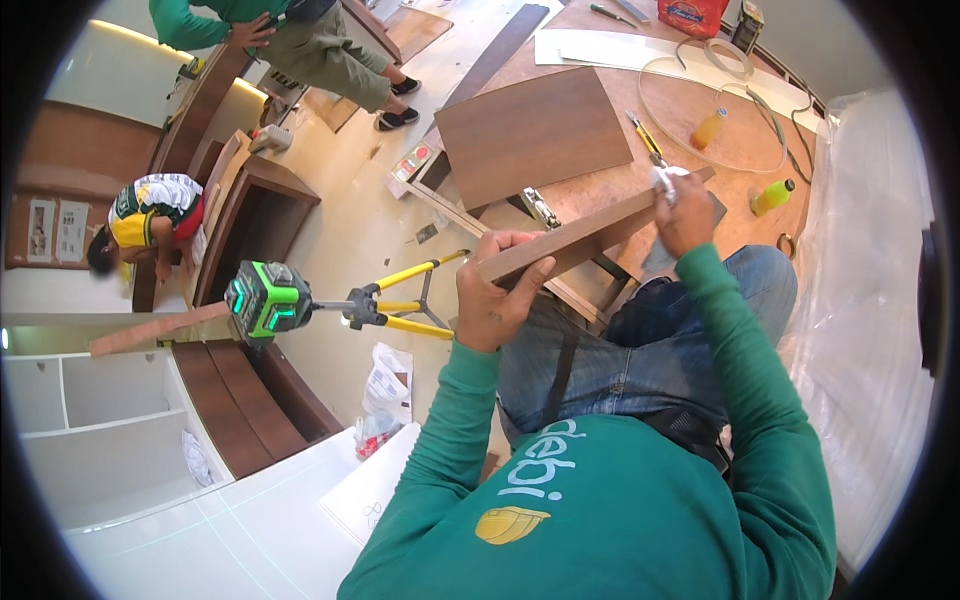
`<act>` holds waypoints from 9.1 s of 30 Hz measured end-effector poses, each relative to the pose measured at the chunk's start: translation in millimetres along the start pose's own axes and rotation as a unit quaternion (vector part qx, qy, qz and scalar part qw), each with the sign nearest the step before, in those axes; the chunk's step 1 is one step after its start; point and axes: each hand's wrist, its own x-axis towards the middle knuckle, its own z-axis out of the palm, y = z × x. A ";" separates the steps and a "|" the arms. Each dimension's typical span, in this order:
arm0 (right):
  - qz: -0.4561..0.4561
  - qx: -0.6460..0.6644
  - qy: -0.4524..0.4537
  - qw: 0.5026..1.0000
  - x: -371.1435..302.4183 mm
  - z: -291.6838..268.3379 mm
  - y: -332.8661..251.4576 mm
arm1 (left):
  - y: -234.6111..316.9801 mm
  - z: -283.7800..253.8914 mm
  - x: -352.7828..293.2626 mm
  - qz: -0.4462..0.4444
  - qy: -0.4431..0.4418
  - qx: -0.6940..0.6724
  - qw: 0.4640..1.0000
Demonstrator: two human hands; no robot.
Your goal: The person wipes a wooden cabinet door with a cloth, then uses a utility knife to trim the edges. They sand the edges with a sanding block and continue wiping the surface. The person works on the door while sitting on the floor.
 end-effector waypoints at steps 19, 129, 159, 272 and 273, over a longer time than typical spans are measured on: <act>-0.111 0.150 -0.022 0.982 -71.1 -69.3 -128.9 | -5.0 7.3 -14.6 0.036 -0.036 0.011 0.999; -0.068 0.097 -0.114 0.986 -11.3 -56.2 -47.6 | 24.5 -14.8 -3.8 -0.005 -0.074 0.021 0.997; -0.056 0.077 -0.134 0.986 4.3 -32.0 -49.3 | 70.6 13.5 97.0 -0.007 -0.263 0.532 0.805; -0.032 0.140 -0.089 0.986 -1.3 -10.9 -45.3 | 70.8 -74.5 50.9 -0.044 -0.214 0.316 0.923; -0.034 0.149 -0.092 0.984 -1.8 -10.1 -47.1 | 67.2 -76.3 44.4 -0.084 -0.198 0.253 0.943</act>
